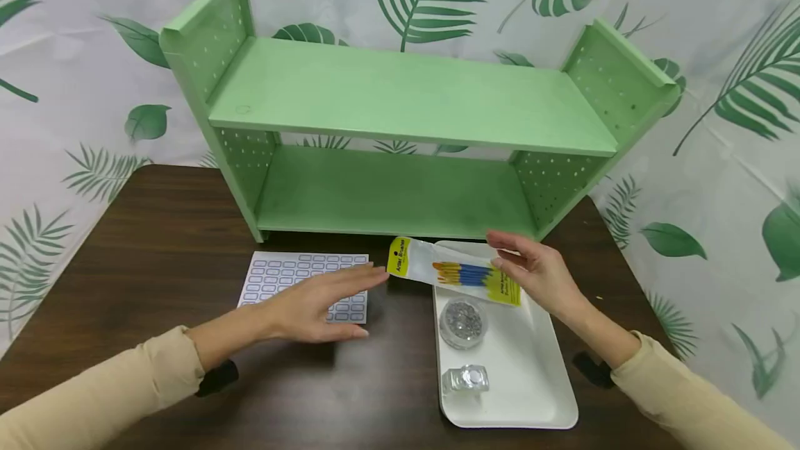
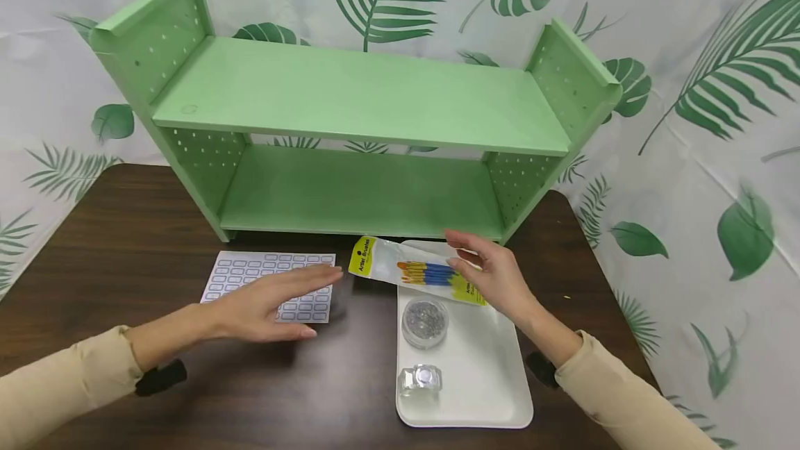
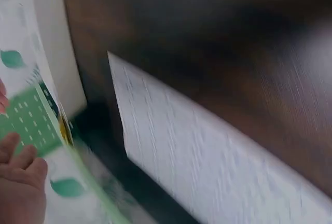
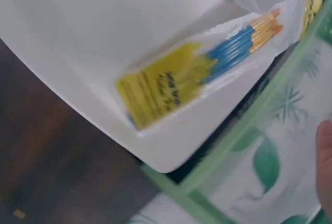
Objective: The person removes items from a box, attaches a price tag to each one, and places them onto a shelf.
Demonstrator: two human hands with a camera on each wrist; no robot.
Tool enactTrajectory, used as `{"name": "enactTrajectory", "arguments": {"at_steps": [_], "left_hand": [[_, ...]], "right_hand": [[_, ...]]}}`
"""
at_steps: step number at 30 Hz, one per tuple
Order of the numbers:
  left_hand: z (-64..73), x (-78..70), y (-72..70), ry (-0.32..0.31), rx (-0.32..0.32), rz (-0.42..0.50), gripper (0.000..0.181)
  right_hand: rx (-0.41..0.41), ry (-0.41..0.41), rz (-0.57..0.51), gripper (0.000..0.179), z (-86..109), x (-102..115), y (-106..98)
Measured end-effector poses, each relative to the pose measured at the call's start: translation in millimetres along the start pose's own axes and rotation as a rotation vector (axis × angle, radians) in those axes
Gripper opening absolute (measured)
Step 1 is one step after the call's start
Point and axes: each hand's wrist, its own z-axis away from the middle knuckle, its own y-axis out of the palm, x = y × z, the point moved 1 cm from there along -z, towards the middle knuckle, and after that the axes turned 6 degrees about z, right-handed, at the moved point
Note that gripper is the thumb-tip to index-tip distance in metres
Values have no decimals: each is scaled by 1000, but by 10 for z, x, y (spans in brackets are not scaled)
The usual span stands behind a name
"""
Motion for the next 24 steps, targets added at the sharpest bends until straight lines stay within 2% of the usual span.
{"name": "enactTrajectory", "arguments": {"at_steps": [3, 6, 11, 13, 15, 20, 24], "left_hand": [[-41, -79, 208, -49, -66, 157, 66], [-91, -161, 404, -86, -110, 288, 61], [-198, -306, 671, -160, -122, 515, 57], [-244, -359, 744, -173, -123, 566, 55], [-295, -404, 802, -157, -124, 594, 54], [-397, -479, 927, -112, -132, 623, 51], [-441, -509, 1006, -123, -129, 674, 52]], "right_hand": [[-73, 176, -140, 37, 118, -106, -71], [-112, 343, -251, 43, 251, -233, -130], [-126, 567, -302, 53, 423, -450, -185], [-117, 622, -284, 54, 459, -513, -192], [-105, 659, -272, 53, 483, -560, -193], [-81, 709, -253, 52, 497, -669, -177], [-67, 748, -262, 52, 481, -755, -163]]}}
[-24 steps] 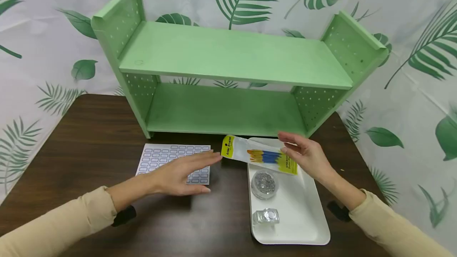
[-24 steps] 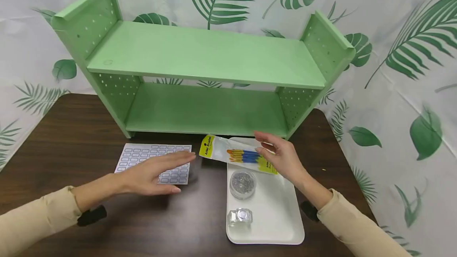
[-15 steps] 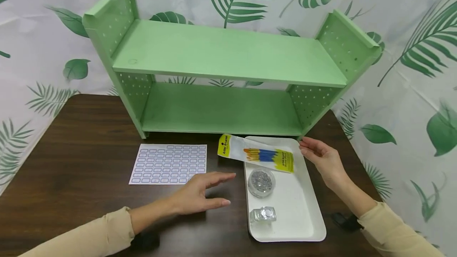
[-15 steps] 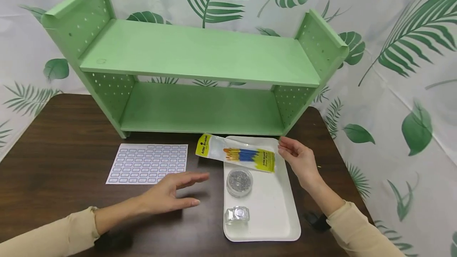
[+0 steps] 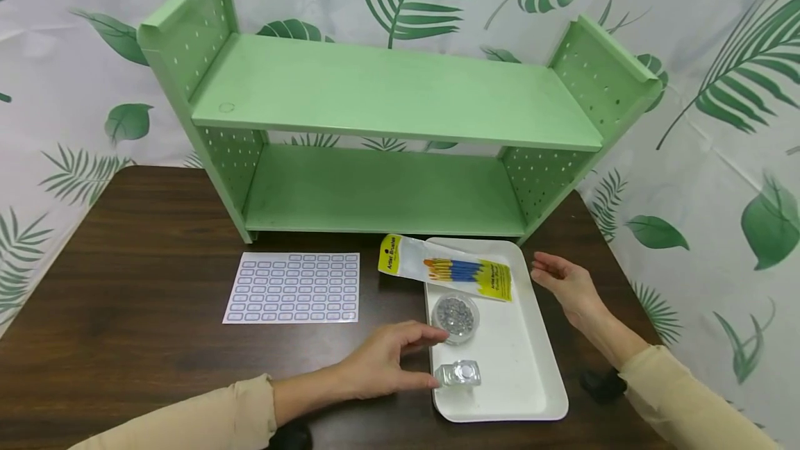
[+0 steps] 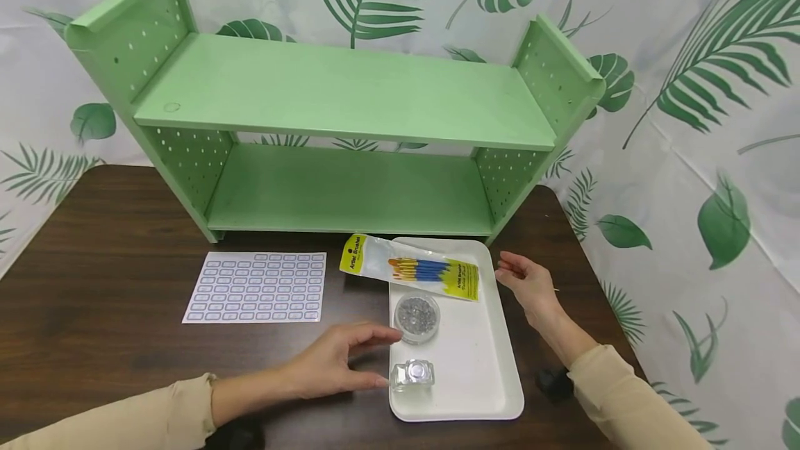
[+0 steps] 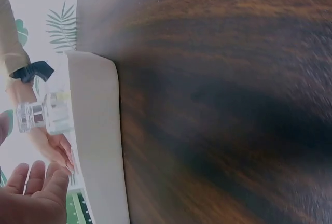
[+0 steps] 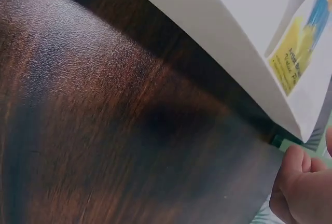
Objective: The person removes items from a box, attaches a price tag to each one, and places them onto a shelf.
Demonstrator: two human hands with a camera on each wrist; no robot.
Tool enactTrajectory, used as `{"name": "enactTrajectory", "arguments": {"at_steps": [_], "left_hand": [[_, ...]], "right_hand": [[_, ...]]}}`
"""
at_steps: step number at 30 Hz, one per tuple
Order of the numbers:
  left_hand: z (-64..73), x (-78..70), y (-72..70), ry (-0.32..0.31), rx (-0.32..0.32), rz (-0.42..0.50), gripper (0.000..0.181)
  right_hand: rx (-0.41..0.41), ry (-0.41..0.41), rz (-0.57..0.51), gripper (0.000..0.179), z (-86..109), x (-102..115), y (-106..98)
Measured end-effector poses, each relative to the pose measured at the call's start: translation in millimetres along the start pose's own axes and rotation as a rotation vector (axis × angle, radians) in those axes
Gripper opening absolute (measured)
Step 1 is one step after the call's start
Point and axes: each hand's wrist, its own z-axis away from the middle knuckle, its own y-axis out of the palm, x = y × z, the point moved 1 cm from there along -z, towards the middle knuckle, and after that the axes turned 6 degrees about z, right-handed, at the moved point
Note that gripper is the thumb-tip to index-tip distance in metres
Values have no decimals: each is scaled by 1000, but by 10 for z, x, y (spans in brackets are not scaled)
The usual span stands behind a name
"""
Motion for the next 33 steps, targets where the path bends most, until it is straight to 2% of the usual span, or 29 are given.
{"name": "enactTrajectory", "arguments": {"at_steps": [6, 11, 18, 24, 33], "left_hand": [[-22, 28, 81, -73, -15, 49, 52], [-42, 39, 127, -106, -18, 59, 51], [-79, 48, 150, -127, -19, 49, 49], [-98, 53, 207, -152, -10, 64, 47], [-139, 45, 285, -150, -52, 18, 36]], "right_hand": [[14, 69, 77, 50, -103, -45, 37], [26, 109, 120, 50, -157, -23, 80], [11, 107, 146, 47, -207, 40, 90], [-5, 97, 161, 44, -227, -1, 106], [-8, 98, 159, 42, -223, -26, 110]]}}
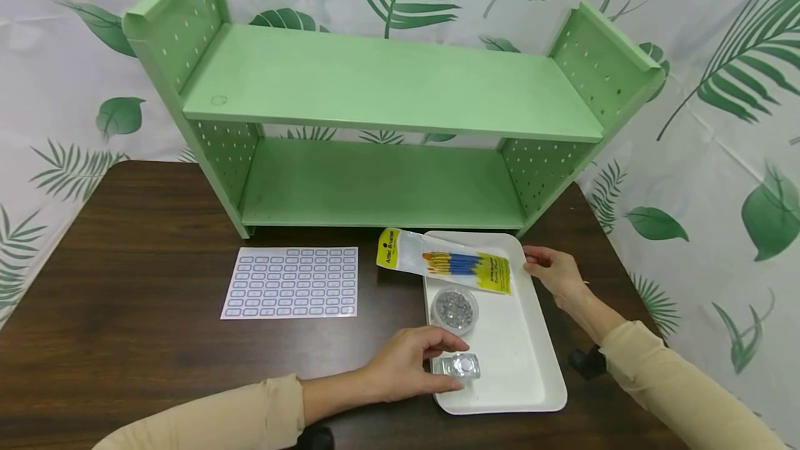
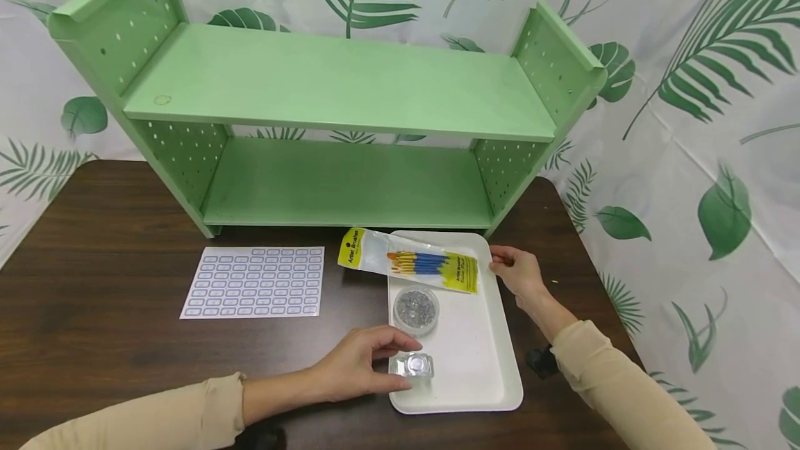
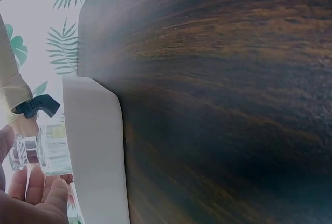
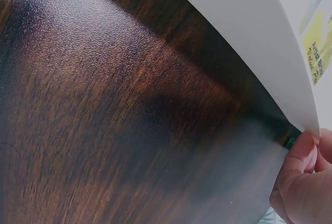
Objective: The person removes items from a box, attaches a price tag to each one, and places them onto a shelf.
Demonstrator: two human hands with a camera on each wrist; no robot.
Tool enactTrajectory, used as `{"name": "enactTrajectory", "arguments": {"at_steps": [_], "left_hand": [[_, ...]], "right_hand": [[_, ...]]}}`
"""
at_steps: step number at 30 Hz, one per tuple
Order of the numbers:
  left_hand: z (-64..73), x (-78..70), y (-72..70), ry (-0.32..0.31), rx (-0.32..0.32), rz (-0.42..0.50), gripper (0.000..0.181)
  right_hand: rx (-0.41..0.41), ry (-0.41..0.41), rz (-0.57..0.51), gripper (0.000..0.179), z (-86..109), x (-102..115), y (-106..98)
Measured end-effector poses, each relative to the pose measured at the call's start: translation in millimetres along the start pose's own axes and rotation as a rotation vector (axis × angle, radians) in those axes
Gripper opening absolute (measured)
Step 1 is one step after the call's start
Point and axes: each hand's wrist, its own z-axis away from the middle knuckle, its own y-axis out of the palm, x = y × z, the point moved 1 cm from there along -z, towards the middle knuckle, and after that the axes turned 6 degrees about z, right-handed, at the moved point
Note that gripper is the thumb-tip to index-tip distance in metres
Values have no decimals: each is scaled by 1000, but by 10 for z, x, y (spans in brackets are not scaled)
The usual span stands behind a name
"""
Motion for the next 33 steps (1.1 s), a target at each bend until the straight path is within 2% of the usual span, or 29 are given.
{"name": "enactTrajectory", "arguments": {"at_steps": [5, 10, 19, 22, 27, 30, 33], "left_hand": [[-8, 3, 8, -11, -32, 5, 31], [-4, 13, 22, -17, -51, 71, 27], [-53, 15, 90, 13, -80, 110, 25], [-80, -18, 73, 48, -97, 141, 25], [-100, -169, -94, 117, -132, 200, 26], [-56, -283, -293, 88, -160, 235, 28], [47, -374, -541, 57, -200, 232, 30]], "right_hand": [[-2, -7, -1, 40, -30, 45, 47], [5, -12, -4, 41, -59, 53, 81], [-4, -10, 28, 41, -10, -56, 22], [-1, -28, 37, 41, 6, -62, 13], [12, -47, 30, 41, -1, -52, 15], [12, -46, 29, 41, -17, -52, 11], [11, -50, 31, 42, -29, -47, 2]]}}
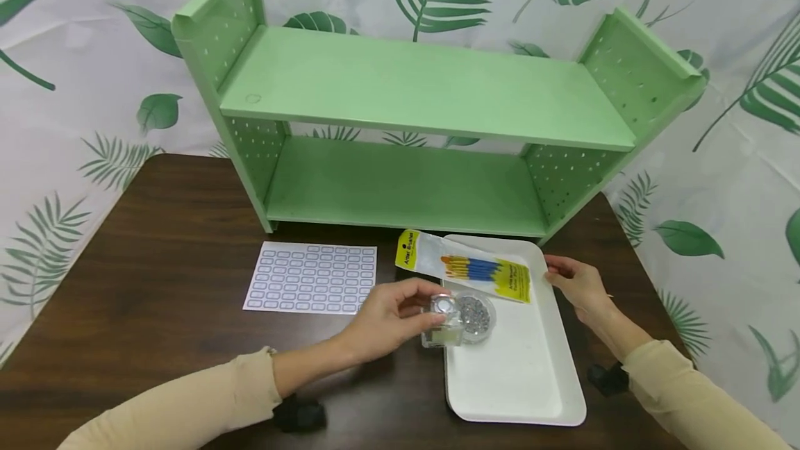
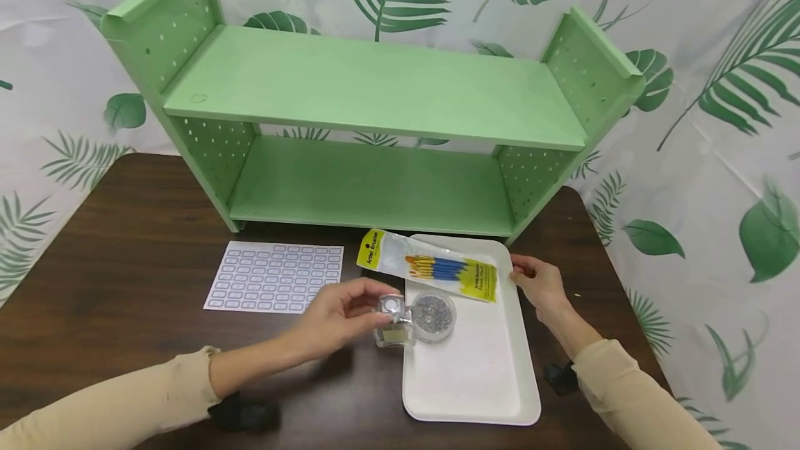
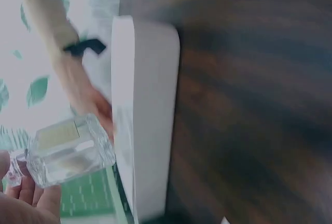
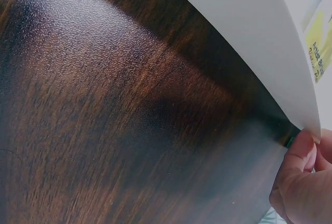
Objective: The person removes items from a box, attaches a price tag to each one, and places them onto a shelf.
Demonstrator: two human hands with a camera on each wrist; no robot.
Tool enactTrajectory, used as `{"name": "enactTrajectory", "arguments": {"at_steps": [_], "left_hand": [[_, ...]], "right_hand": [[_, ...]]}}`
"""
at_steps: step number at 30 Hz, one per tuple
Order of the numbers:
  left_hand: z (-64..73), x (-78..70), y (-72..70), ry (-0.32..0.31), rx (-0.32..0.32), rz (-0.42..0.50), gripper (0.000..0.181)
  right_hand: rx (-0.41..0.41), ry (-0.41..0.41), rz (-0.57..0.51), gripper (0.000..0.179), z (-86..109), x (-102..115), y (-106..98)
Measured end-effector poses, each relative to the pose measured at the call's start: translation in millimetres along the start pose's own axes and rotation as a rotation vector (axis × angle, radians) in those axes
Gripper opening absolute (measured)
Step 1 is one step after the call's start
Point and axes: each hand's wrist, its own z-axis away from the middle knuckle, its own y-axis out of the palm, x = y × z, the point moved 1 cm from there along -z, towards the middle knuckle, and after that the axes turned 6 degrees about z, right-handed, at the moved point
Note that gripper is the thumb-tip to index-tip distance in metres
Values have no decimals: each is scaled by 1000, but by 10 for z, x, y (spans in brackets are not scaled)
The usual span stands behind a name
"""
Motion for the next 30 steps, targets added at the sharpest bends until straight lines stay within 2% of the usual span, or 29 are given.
{"name": "enactTrajectory", "arguments": {"at_steps": [3, 6, 9, 13, 19, 30], "left_hand": [[85, -109, -268, -7, -40, -47, 32], [189, -153, -523, -16, -74, -102, 31], [307, -131, -748, -44, -105, -154, 30], [453, -40, -969, -77, -134, -225, 29], [583, 43, -1115, -93, -100, -252, 30], [719, 140, -1223, -68, -23, -267, 29]], "right_hand": [[-2, -3, 4, 42, -1, 2, -6], [0, -5, 8, 42, 5, 6, -18], [3, -8, 10, 42, 10, 3, -24], [3, -15, 14, 43, 4, -6, -5], [-15, -11, 25, 42, -8, -37, 22], [1, 17, 32, 43, -1, -21, 21]]}}
